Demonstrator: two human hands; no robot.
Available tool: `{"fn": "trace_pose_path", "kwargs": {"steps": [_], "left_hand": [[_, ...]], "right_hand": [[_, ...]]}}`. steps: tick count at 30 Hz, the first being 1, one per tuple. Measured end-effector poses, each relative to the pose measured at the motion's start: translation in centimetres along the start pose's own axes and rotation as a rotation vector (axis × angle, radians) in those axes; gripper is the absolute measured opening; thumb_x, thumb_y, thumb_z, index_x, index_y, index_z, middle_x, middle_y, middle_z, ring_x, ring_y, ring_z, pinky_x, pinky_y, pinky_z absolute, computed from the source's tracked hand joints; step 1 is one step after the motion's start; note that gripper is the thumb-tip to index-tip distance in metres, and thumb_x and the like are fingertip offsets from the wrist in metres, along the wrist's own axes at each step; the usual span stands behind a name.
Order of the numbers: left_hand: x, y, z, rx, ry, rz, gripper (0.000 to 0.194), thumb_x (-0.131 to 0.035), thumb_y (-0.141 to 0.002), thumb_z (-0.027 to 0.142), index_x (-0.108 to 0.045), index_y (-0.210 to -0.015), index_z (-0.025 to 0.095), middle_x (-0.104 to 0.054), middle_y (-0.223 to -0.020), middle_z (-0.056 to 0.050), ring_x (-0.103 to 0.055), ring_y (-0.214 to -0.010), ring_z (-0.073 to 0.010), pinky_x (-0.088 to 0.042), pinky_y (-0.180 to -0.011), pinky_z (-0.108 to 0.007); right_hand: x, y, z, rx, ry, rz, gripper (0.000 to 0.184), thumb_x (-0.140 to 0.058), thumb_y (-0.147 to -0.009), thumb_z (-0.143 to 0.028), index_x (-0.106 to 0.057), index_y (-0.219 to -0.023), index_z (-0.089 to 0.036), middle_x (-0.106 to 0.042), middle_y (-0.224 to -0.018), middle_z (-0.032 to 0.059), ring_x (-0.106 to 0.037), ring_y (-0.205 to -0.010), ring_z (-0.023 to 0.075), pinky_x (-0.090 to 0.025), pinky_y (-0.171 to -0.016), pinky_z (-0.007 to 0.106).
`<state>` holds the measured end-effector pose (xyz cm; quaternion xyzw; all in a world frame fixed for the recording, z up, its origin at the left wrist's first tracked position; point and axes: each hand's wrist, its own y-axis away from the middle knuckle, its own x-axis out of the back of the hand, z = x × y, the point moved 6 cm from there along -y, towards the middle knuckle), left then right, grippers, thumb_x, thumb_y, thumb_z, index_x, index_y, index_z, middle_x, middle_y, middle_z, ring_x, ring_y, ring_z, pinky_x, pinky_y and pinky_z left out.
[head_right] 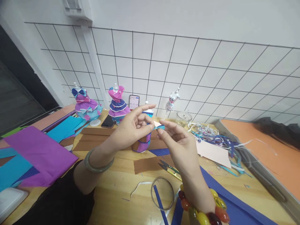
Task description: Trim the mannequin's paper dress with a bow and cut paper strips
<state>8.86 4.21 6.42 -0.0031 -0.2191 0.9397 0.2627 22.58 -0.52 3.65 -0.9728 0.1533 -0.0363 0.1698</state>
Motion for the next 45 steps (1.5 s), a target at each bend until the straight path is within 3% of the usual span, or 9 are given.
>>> {"fn": "trace_pose_path", "kwargs": {"steps": [7, 16, 21, 30, 36, 41, 45], "left_hand": [[0.0, 0.0, 0.0, -0.019, -0.014, -0.003, 0.061, -0.058, -0.075, 0.019, -0.037, -0.132, 0.023, -0.057, -0.080, 0.000, -0.039, -0.054, -0.0041, -0.036, -0.052, -0.020], [-0.5, 0.2, 0.3, -0.054, -0.059, -0.058, 0.062, -0.054, -0.077, 0.015, -0.033, -0.135, 0.025, -0.056, -0.077, 0.001, -0.041, -0.056, -0.0048, -0.036, -0.054, -0.020], [-0.5, 0.2, 0.1, -0.026, -0.044, -0.112, 0.070, -0.056, -0.074, 0.014, -0.027, -0.138, 0.026, -0.056, -0.077, 0.001, -0.046, -0.062, -0.0066, -0.038, -0.059, -0.021], [-0.3, 0.2, -0.2, 0.063, -0.006, -0.180, 0.080, -0.059, -0.073, 0.016, -0.018, -0.141, 0.027, -0.056, -0.078, 0.001, -0.038, -0.055, -0.0047, -0.035, -0.054, -0.021], [-0.1, 0.1, -0.2, 0.056, 0.006, -0.176, 0.080, -0.060, -0.072, 0.016, -0.019, -0.140, 0.027, -0.055, -0.076, 0.002, -0.037, -0.054, -0.0046, -0.034, -0.052, -0.020], [0.4, -0.1, 0.0, 0.045, 0.040, -0.153, 0.082, -0.060, -0.074, 0.018, -0.014, -0.142, 0.028, -0.058, -0.091, -0.003, -0.044, -0.060, -0.0059, -0.039, -0.055, -0.022], [0.1, 0.1, 0.2, 0.000, 0.002, -0.128, 0.082, -0.061, -0.074, 0.019, -0.016, -0.142, 0.027, -0.060, -0.088, -0.003, -0.047, -0.064, -0.0078, -0.041, -0.060, -0.024]], "right_hand": [[0.0, 0.3, -0.7, 0.044, 0.046, 0.054, 0.030, -0.073, -0.069, -0.028, -0.067, -0.099, -0.025, -0.064, -0.076, 0.0000, -0.060, -0.069, 0.0112, -0.054, -0.065, 0.024], [-0.1, 0.5, -1.1, 0.067, 0.097, 0.004, 0.031, -0.071, -0.071, -0.027, -0.066, -0.102, -0.025, -0.062, -0.075, -0.0002, -0.059, -0.066, 0.0105, -0.053, -0.061, 0.023], [-0.5, 0.4, -1.3, 0.067, 0.109, -0.044, 0.031, -0.069, -0.073, -0.026, -0.064, -0.104, -0.023, -0.062, -0.073, -0.0002, -0.061, -0.067, 0.0113, -0.055, -0.063, 0.024], [-0.9, 0.6, -1.6, 0.142, 0.105, -0.082, 0.031, -0.067, -0.075, -0.023, -0.062, -0.106, -0.024, -0.063, -0.081, 0.0006, -0.062, -0.071, 0.0115, -0.056, -0.067, 0.025], [-0.7, 0.6, -1.8, 0.153, 0.129, -0.055, 0.031, -0.067, -0.075, -0.024, -0.062, -0.106, -0.023, -0.063, -0.080, 0.0007, -0.062, -0.070, 0.0119, -0.056, -0.066, 0.025], [0.1, 0.4, -1.7, 0.132, 0.152, 0.036, 0.030, -0.068, -0.074, -0.027, -0.064, -0.104, -0.024, -0.063, -0.079, 0.0011, -0.061, -0.068, 0.0115, -0.055, -0.064, 0.025], [-0.2, 0.3, -1.5, 0.112, 0.119, 0.023, 0.030, -0.069, -0.073, -0.029, -0.064, -0.102, -0.024, -0.062, -0.078, 0.0012, -0.061, -0.069, 0.0125, -0.055, -0.064, 0.027]]}}
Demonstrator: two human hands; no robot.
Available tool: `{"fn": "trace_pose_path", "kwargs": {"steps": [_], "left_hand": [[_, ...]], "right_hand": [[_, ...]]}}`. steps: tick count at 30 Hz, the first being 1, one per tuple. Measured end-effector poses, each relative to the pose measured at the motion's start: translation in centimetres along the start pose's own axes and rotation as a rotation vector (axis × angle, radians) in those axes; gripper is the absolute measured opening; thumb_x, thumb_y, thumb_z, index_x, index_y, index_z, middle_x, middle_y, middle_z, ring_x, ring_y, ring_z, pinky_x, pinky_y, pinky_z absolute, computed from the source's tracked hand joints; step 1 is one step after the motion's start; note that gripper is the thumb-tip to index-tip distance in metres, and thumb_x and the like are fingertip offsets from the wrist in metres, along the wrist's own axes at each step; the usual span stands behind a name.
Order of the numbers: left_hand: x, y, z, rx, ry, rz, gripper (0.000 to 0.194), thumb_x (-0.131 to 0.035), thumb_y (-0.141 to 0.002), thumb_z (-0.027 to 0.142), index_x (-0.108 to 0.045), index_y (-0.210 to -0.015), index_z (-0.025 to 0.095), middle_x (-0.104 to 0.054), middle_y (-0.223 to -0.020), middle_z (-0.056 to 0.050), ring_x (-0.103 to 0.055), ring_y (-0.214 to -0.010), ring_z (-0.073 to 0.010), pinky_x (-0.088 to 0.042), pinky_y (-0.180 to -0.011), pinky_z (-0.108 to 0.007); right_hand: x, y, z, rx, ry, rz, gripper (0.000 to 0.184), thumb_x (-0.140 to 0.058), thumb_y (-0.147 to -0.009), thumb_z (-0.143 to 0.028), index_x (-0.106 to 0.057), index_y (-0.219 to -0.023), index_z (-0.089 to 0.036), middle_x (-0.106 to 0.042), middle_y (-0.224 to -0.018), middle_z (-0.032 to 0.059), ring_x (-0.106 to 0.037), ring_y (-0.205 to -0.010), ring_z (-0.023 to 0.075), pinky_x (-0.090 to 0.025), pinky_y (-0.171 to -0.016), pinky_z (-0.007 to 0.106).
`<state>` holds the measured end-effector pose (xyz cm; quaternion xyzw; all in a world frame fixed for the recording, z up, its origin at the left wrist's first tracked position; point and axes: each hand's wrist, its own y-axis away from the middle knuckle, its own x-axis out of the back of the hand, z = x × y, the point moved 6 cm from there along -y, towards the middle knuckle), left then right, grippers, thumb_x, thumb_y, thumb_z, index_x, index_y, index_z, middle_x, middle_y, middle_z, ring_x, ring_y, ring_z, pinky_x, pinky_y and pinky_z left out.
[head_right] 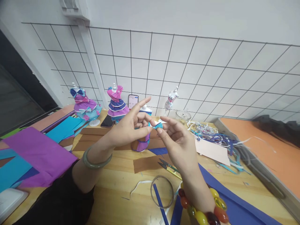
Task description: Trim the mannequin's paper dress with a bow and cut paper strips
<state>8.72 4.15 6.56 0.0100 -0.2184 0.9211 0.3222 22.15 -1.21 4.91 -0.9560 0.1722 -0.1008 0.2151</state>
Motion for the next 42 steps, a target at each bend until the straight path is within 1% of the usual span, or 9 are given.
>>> {"fn": "trace_pose_path", "kwargs": {"steps": [7, 12, 18, 21, 24, 28, 33, 39, 42], "left_hand": [[-0.6, 0.0, 0.3, -0.083, -0.123, 0.022, 0.077, -0.059, -0.074, 0.017, -0.022, -0.140, 0.027, -0.057, -0.076, 0.001, -0.047, -0.066, -0.0089, -0.040, -0.065, -0.025], [-0.4, 0.0, 0.2, -0.065, -0.149, -0.015, 0.079, -0.059, -0.073, 0.017, -0.020, -0.141, 0.027, -0.057, -0.076, 0.001, -0.044, -0.064, -0.0083, -0.038, -0.063, -0.024], [-0.3, 0.0, 0.0, -0.061, -0.151, -0.018, 0.080, -0.061, -0.073, 0.017, -0.021, -0.141, 0.027, -0.057, -0.077, 0.001, -0.045, -0.064, -0.0083, -0.039, -0.063, -0.024], [-0.2, 0.0, 0.0, -0.055, -0.102, -0.037, 0.082, -0.061, -0.073, 0.017, -0.017, -0.142, 0.028, -0.060, -0.082, -0.001, -0.048, -0.066, -0.0086, -0.041, -0.064, -0.024], [0.0, 0.0, -0.1, -0.017, -0.036, -0.058, 0.084, -0.060, -0.075, 0.018, -0.012, -0.143, 0.028, -0.062, -0.092, -0.005, -0.050, -0.066, -0.0086, -0.043, -0.062, -0.024], [0.7, 0.0, -0.3, -0.006, 0.008, 0.036, 0.077, -0.057, -0.078, 0.019, -0.014, -0.142, 0.030, -0.062, -0.100, -0.007, -0.051, -0.063, -0.0073, -0.045, -0.058, -0.023], [0.4, 0.0, -0.3, 0.007, 0.011, 0.011, 0.075, -0.057, -0.078, 0.019, -0.018, -0.141, 0.028, -0.062, -0.089, -0.003, -0.050, -0.059, -0.0060, -0.045, -0.056, -0.021], [0.5, 0.1, 0.2, -0.008, -0.020, 0.057, 0.069, -0.056, -0.079, 0.018, -0.024, -0.140, 0.027, -0.059, -0.081, 0.000, -0.049, -0.059, -0.0059, -0.045, -0.058, -0.021], [0.6, 0.1, 0.4, -0.030, -0.039, 0.070, 0.069, -0.055, -0.079, 0.018, -0.024, -0.140, 0.028, -0.058, -0.079, 0.001, -0.050, -0.060, -0.0067, -0.045, -0.059, -0.022]], "right_hand": [[-0.5, 0.1, -0.3, 0.002, 0.025, -0.019, 0.030, -0.068, -0.073, -0.030, -0.063, -0.101, -0.023, -0.062, -0.078, 0.0011, -0.062, -0.070, 0.0132, -0.056, -0.064, 0.027], [-0.6, 0.2, -0.3, 0.023, 0.037, -0.053, 0.030, -0.067, -0.074, -0.030, -0.062, -0.103, -0.023, -0.064, -0.081, 0.0021, -0.063, -0.071, 0.0138, -0.056, -0.064, 0.028], [-0.4, 0.3, -0.2, 0.031, 0.038, -0.043, 0.030, -0.067, -0.074, -0.030, -0.063, -0.103, -0.023, -0.064, -0.081, 0.0021, -0.063, -0.071, 0.0142, -0.056, -0.064, 0.029], [0.0, 0.2, -0.1, 0.021, 0.048, -0.006, 0.030, -0.068, -0.074, -0.031, -0.064, -0.103, -0.023, -0.064, -0.080, 0.0022, -0.062, -0.071, 0.0139, -0.056, -0.065, 0.029], [0.3, 0.0, 0.2, 0.018, 0.039, 0.026, 0.031, -0.068, -0.074, -0.032, -0.064, -0.104, -0.024, -0.064, -0.080, 0.0025, -0.062, -0.073, 0.0143, -0.056, -0.069, 0.030], [0.4, -0.1, 0.3, 0.022, 0.043, 0.030, 0.033, -0.068, -0.074, -0.032, -0.064, -0.106, -0.024, -0.064, -0.078, 0.0023, -0.062, -0.072, 0.0150, -0.055, -0.068, 0.032], [0.5, 0.1, 0.2, 0.019, 0.036, 0.051, 0.033, -0.067, -0.075, -0.031, -0.064, -0.107, -0.025, -0.065, -0.079, 0.0019, -0.062, -0.071, 0.0148, -0.055, -0.068, 0.031], [0.5, 0.2, 0.4, -0.008, 0.037, 0.028, 0.032, -0.067, -0.075, -0.033, -0.065, -0.107, -0.026, -0.066, -0.079, 0.0020, -0.063, -0.074, 0.0155, -0.055, -0.072, 0.033], [0.5, 0.0, 1.0, -0.066, -0.018, 0.014, 0.036, -0.064, -0.077, -0.038, -0.063, -0.111, -0.025, -0.067, -0.084, 0.0034, -0.065, -0.075, 0.0160, -0.055, -0.075, 0.035]]}}
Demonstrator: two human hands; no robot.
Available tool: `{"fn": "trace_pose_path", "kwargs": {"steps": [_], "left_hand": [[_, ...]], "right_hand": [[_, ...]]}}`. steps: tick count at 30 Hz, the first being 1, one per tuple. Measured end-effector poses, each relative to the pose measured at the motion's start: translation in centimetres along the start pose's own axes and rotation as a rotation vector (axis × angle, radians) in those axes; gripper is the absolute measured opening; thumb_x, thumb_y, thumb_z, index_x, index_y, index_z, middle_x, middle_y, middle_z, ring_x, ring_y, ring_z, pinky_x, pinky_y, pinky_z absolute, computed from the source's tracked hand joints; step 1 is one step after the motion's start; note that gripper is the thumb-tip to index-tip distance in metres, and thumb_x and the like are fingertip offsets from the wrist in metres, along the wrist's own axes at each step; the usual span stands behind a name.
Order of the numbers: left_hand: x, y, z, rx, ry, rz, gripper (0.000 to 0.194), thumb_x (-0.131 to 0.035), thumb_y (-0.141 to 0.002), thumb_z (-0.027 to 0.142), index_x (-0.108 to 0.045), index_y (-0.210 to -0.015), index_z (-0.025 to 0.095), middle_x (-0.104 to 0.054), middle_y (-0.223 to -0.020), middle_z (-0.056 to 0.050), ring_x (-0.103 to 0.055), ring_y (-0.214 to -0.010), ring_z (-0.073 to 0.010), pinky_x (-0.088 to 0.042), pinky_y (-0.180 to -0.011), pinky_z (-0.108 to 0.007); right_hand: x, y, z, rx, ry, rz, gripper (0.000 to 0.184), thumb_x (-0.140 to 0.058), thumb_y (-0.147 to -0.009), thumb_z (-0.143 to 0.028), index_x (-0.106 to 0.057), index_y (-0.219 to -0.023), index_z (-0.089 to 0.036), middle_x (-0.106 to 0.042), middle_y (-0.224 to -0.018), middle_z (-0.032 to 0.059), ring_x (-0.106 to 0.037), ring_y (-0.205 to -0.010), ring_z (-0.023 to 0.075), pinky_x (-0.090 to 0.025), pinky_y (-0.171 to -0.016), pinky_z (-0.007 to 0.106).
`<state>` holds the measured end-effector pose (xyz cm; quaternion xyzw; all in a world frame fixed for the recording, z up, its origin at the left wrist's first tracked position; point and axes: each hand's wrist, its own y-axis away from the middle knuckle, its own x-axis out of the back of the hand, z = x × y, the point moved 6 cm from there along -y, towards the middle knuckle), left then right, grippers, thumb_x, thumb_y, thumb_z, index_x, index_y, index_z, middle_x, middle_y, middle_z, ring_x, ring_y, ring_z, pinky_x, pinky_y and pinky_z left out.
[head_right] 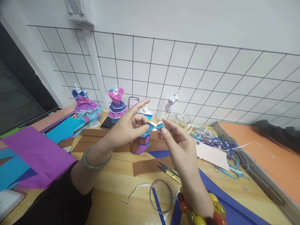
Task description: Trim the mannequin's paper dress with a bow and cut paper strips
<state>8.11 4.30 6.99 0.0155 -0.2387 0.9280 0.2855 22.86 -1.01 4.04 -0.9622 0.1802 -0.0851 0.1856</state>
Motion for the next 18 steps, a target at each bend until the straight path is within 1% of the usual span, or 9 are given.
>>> {"fn": "trace_pose_path", "kwargs": {"steps": [4, 6, 8, 11, 14, 18], "left_hand": [[0.04, 0.03, 0.20, -0.036, -0.078, -0.004, 0.070, -0.055, -0.078, 0.016, -0.025, -0.139, 0.028, -0.058, -0.078, 0.001, -0.051, -0.063, -0.0078, -0.045, -0.062, -0.023], [-0.13, 0.05, 0.27, -0.057, -0.124, -0.016, 0.069, -0.055, -0.077, 0.015, -0.026, -0.139, 0.027, -0.059, -0.076, 0.001, -0.051, -0.065, -0.0081, -0.045, -0.064, -0.023], [-0.36, 0.07, 0.30, -0.073, -0.153, -0.030, 0.069, -0.055, -0.077, 0.014, -0.026, -0.139, 0.027, -0.059, -0.076, 0.002, -0.051, -0.066, -0.0085, -0.044, -0.064, -0.023], [-0.47, 0.07, 0.23, -0.072, -0.148, -0.025, 0.068, -0.053, -0.078, 0.015, -0.025, -0.139, 0.027, -0.059, -0.076, 0.001, -0.051, -0.065, -0.0086, -0.044, -0.063, -0.023], [-0.43, 0.03, 0.04, -0.057, -0.106, -0.017, 0.068, -0.053, -0.079, 0.016, -0.023, -0.140, 0.027, -0.060, -0.078, 0.001, -0.051, -0.064, -0.0082, -0.044, -0.062, -0.023], [-0.57, -0.01, -0.19, -0.051, -0.078, -0.052, 0.071, -0.055, -0.078, 0.016, -0.023, -0.140, 0.028, -0.060, -0.081, 0.000, -0.051, -0.065, -0.0074, -0.044, -0.062, -0.022]], "right_hand": [[-0.11, -0.32, 0.65, -0.060, -0.098, -0.024, 0.038, -0.059, -0.080, -0.044, -0.062, -0.112, -0.024, -0.066, -0.097, 0.0050, -0.065, -0.072, 0.0148, -0.056, -0.072, 0.036], [-0.33, -0.34, 0.66, -0.058, -0.124, -0.052, 0.035, -0.061, -0.079, -0.043, -0.064, -0.108, -0.024, -0.066, -0.092, 0.0043, -0.064, -0.071, 0.0145, -0.056, -0.070, 0.034], [-0.52, -0.25, 0.61, -0.051, -0.120, -0.071, 0.030, -0.065, -0.076, -0.038, -0.066, -0.102, -0.024, -0.067, -0.081, 0.0025, -0.064, -0.069, 0.0144, -0.055, -0.068, 0.032], [-0.47, -0.09, 0.53, -0.040, -0.103, -0.053, 0.020, -0.070, -0.072, -0.032, -0.069, -0.091, -0.024, -0.066, -0.070, 0.0001, -0.062, -0.067, 0.0133, -0.053, -0.066, 0.028], [-0.30, -0.03, 0.50, -0.045, -0.095, -0.022, 0.017, -0.071, -0.072, -0.031, -0.069, -0.087, -0.024, -0.067, -0.071, 0.0000, -0.063, -0.068, 0.0129, -0.052, -0.066, 0.027], [-0.27, 0.00, 0.28, -0.042, -0.065, 0.004, 0.017, -0.071, -0.071, -0.032, -0.069, -0.085, -0.023, -0.068, -0.074, 0.0011, -0.063, -0.071, 0.0140, -0.052, -0.069, 0.028]]}}
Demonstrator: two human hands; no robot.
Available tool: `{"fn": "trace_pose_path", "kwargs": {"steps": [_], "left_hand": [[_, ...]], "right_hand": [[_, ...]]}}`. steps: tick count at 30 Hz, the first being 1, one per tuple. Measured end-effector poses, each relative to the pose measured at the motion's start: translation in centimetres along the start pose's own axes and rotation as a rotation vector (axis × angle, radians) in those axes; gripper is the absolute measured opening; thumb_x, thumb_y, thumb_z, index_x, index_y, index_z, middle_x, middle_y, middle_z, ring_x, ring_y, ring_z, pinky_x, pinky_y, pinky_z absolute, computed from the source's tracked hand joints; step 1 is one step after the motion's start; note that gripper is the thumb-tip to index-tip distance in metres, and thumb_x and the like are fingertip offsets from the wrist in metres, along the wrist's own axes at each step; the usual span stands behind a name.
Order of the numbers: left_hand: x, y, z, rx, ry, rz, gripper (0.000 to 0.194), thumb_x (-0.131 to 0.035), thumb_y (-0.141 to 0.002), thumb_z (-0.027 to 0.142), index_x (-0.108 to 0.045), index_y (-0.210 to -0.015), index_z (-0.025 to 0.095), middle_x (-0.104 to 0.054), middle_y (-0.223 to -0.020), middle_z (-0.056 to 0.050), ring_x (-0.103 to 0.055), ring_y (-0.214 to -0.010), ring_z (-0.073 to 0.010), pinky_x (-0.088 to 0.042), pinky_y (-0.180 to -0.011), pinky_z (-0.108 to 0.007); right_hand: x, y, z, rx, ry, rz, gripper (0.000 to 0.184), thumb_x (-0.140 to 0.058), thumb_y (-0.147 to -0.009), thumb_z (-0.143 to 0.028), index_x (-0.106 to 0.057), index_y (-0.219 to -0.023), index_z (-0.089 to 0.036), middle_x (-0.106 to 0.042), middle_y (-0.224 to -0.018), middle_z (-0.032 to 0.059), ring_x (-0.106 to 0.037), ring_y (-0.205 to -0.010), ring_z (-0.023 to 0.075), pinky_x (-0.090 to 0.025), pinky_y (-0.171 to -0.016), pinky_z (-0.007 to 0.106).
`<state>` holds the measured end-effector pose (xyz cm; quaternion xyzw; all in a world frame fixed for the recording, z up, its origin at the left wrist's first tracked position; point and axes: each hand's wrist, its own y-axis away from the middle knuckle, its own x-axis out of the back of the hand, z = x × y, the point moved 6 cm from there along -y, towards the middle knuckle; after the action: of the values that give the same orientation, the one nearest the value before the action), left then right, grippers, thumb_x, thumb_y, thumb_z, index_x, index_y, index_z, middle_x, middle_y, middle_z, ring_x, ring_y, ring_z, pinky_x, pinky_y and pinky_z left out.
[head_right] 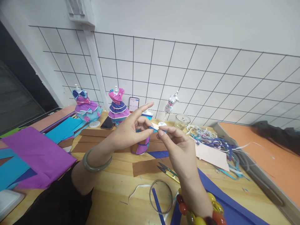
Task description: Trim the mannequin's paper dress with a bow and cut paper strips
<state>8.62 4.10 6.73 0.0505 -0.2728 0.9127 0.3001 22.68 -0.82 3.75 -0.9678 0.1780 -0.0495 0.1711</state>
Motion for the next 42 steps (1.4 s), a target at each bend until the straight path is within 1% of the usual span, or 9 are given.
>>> {"fn": "trace_pose_path", "kwargs": {"steps": [8, 15, 17, 21, 25, 28, 30, 36, 42], "left_hand": [[0.0, 0.0, 0.0, -0.016, -0.037, -0.011, 0.071, -0.056, -0.078, 0.014, -0.023, -0.140, 0.028, -0.061, -0.083, 0.000, -0.052, -0.067, -0.0078, -0.045, -0.064, -0.022], [1.0, 0.0, 0.1, -0.024, -0.069, 0.018, 0.069, -0.056, -0.078, 0.015, -0.027, -0.138, 0.029, -0.061, -0.083, -0.001, -0.054, -0.068, -0.0092, -0.044, -0.060, -0.022], [2.2, -0.1, 0.1, -0.032, -0.051, 0.081, 0.067, -0.056, -0.078, 0.017, -0.028, -0.138, 0.028, -0.062, -0.086, -0.002, -0.055, -0.070, -0.0101, -0.045, -0.062, -0.024], [4.9, -0.5, -0.3, -0.071, -0.066, 0.319, 0.059, -0.056, -0.079, 0.019, -0.036, -0.133, 0.024, -0.062, -0.089, -0.003, -0.056, -0.076, -0.0113, -0.046, -0.067, -0.025], [5.8, -1.1, -1.5, -0.091, -0.172, 0.460, 0.052, -0.061, -0.075, 0.022, -0.046, -0.125, 0.021, -0.060, -0.106, -0.007, -0.055, -0.093, -0.0147, -0.045, -0.078, -0.029], [5.3, -1.9, -2.9, -0.080, -0.174, 0.400, 0.051, -0.062, -0.075, 0.027, -0.048, -0.124, 0.022, -0.055, -0.121, -0.009, -0.048, -0.112, -0.0198, -0.040, -0.090, -0.034], [4.9, -2.4, -3.9, -0.050, -0.118, 0.328, 0.049, -0.061, -0.076, 0.029, -0.050, -0.123, 0.021, -0.055, -0.123, -0.010, -0.047, -0.116, -0.0209, -0.038, -0.094, -0.037], [4.3, -2.9, -5.2, 0.026, 0.050, 0.160, 0.046, -0.060, -0.074, 0.021, -0.053, -0.120, 0.016, -0.058, -0.119, -0.012, -0.051, -0.112, -0.0203, -0.040, -0.094, -0.036], [4.1, -2.7, -4.9, 0.041, 0.140, 0.135, 0.044, -0.060, -0.072, 0.015, -0.056, -0.116, 0.014, -0.058, -0.119, -0.011, -0.056, -0.103, -0.0183, -0.046, -0.088, -0.032]], "right_hand": [[-0.3, -0.2, 0.6, -0.061, -0.091, -0.016, 0.020, -0.066, -0.076, -0.037, -0.069, -0.091, -0.024, -0.068, -0.084, 0.0014, -0.062, -0.072, 0.0116, -0.051, -0.071, 0.026], [-0.6, -0.1, 0.3, -0.031, 0.015, -0.067, 0.015, -0.070, -0.072, -0.034, -0.069, -0.082, -0.023, -0.061, -0.062, -0.0028, -0.055, -0.060, 0.0079, -0.046, -0.059, 0.019], [-0.5, -0.1, 0.3, -0.028, 0.034, -0.063, 0.015, -0.070, -0.072, -0.034, -0.070, -0.083, -0.024, -0.061, -0.062, -0.0029, -0.054, -0.059, 0.0077, -0.046, -0.058, 0.019], [-0.7, -0.2, 0.6, -0.038, 0.053, -0.083, 0.016, -0.071, -0.070, -0.033, -0.071, -0.084, -0.024, -0.063, -0.064, -0.0021, -0.056, -0.061, 0.0086, -0.046, -0.058, 0.019], [-1.0, -0.3, 1.0, -0.051, 0.024, -0.104, 0.022, -0.072, -0.070, -0.032, -0.070, -0.090, -0.025, -0.067, -0.069, -0.0015, -0.059, -0.064, 0.0097, -0.049, -0.060, 0.020], [-1.1, -0.3, 1.2, -0.050, 0.020, -0.100, 0.021, -0.072, -0.070, -0.031, -0.070, -0.090, -0.025, -0.068, -0.069, -0.0013, -0.060, -0.064, 0.0097, -0.050, -0.061, 0.020], [-1.1, -0.4, 1.3, -0.046, 0.025, -0.101, 0.019, -0.071, -0.071, -0.031, -0.070, -0.089, -0.024, -0.068, -0.069, -0.0011, -0.061, -0.065, 0.0097, -0.050, -0.062, 0.020], [-0.9, -0.6, 1.5, -0.036, 0.028, -0.101, 0.015, -0.070, -0.072, -0.031, -0.070, -0.086, -0.024, -0.066, -0.067, -0.0015, -0.060, -0.064, 0.0101, -0.050, -0.063, 0.021], [-0.9, -1.2, 1.5, -0.013, 0.052, -0.090, 0.016, -0.070, -0.072, -0.033, -0.070, -0.086, -0.025, -0.065, -0.069, -0.0017, -0.059, -0.066, 0.0100, -0.049, -0.065, 0.022]]}}
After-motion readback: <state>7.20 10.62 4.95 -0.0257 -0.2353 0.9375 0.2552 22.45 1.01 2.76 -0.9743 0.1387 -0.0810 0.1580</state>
